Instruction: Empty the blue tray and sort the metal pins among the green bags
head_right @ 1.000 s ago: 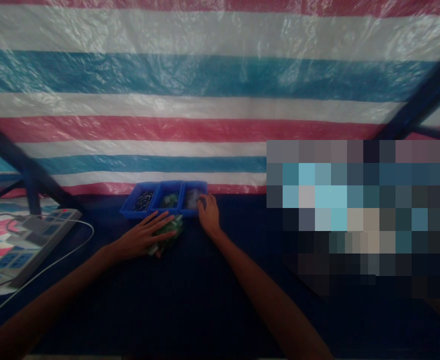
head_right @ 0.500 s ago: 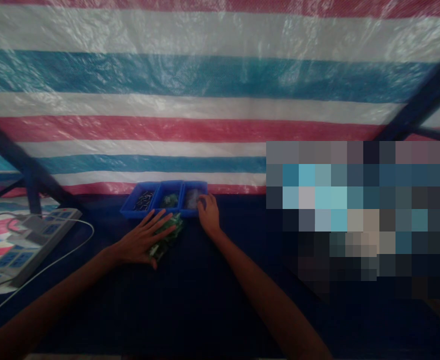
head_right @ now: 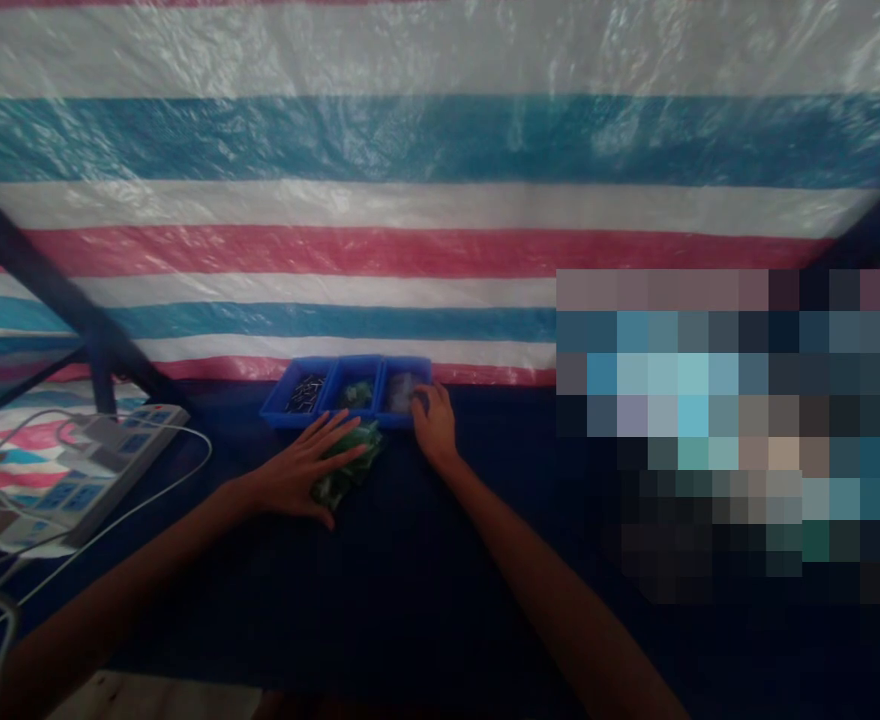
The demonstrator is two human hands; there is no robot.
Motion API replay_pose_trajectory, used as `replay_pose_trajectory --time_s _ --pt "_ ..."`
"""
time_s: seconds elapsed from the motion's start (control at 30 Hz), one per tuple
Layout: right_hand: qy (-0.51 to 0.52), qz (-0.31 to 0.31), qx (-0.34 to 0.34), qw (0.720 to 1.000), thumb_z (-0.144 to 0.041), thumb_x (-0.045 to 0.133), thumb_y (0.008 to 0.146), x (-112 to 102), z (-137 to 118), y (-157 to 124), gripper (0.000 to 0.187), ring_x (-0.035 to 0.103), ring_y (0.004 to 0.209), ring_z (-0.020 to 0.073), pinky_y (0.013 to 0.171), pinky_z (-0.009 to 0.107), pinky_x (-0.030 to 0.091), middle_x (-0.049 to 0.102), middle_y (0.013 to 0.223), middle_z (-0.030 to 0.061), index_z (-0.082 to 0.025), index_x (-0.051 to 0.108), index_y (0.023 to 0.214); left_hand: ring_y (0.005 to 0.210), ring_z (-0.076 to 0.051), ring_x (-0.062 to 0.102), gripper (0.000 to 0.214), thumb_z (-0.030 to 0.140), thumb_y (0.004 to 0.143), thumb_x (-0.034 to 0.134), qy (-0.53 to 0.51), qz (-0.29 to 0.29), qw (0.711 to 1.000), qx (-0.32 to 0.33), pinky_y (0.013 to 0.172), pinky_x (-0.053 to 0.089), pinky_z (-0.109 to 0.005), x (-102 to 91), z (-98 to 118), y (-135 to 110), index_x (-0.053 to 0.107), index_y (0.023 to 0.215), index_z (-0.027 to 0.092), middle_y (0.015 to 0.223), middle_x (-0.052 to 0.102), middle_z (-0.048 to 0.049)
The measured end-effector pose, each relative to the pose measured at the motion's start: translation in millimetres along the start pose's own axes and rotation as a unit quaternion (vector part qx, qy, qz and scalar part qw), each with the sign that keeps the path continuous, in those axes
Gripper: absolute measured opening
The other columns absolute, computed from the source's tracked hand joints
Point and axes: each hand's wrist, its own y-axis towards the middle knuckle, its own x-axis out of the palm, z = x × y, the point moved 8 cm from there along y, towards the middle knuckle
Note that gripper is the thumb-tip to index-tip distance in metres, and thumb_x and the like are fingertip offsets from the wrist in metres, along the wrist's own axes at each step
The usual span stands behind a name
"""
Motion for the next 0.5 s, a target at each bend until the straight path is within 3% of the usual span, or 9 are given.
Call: replay_pose_trajectory --time_s 0.27,0.37,0.43,0.5 --pt "0.006 0.005 -0.005 1.000 -0.033 0.042 0.086 -0.7 -0.8 -0.5 0.033 0.046 0.119 0.0202 0.109 0.038 0.034 0.054 0.120 0.0098 -0.017 0.063 0.105 0.145 -0.039 0.004 0.111 0.075 0.065 0.066 -0.043 -0.003 0.999 -0.021 0.118 0.011 -0.058 -17.0 6.0 3.4 0.019 0.152 0.025 0.158 0.002 -0.0131" --pt "0.007 0.006 -0.003 1.000 -0.033 0.042 0.086 -1.2 -1.7 -0.7 0.033 0.046 0.120 0.0204 0.110 0.038 0.034 0.053 0.120 0.0103 -0.016 0.063 0.104 0.144 -0.029 0.018 0.078 0.059 0.083 0.059 -0.065 0.078 0.993 -0.056 0.118 0.022 -0.049 -36.9 -5.8 12.8 0.032 0.147 0.024 0.155 0.021 -0.0112" --pt "0.007 0.003 0.000 1.000 -0.033 0.042 0.086 -0.8 -1.6 -0.9 0.033 0.045 0.121 0.0206 0.110 0.038 0.033 0.053 0.121 0.0107 -0.016 0.063 0.104 0.138 -0.021 0.033 0.047 0.041 0.095 0.049 -0.066 0.155 0.981 -0.096 0.115 0.030 -0.041 -52.4 -24.8 21.8 0.046 0.138 0.024 0.145 0.042 -0.0072" --pt "0.007 -0.001 0.005 1.000 -0.033 0.042 0.086 -0.1 -0.8 -1.2 0.034 0.045 0.121 0.0210 0.110 0.039 0.034 0.052 0.122 0.0110 -0.016 0.063 0.105 0.128 -0.017 0.045 0.034 0.028 0.097 0.043 -0.047 0.178 0.972 -0.143 0.111 0.035 -0.038 -58.0 -50.1 35.7 0.054 0.129 0.023 0.132 0.055 -0.0046"
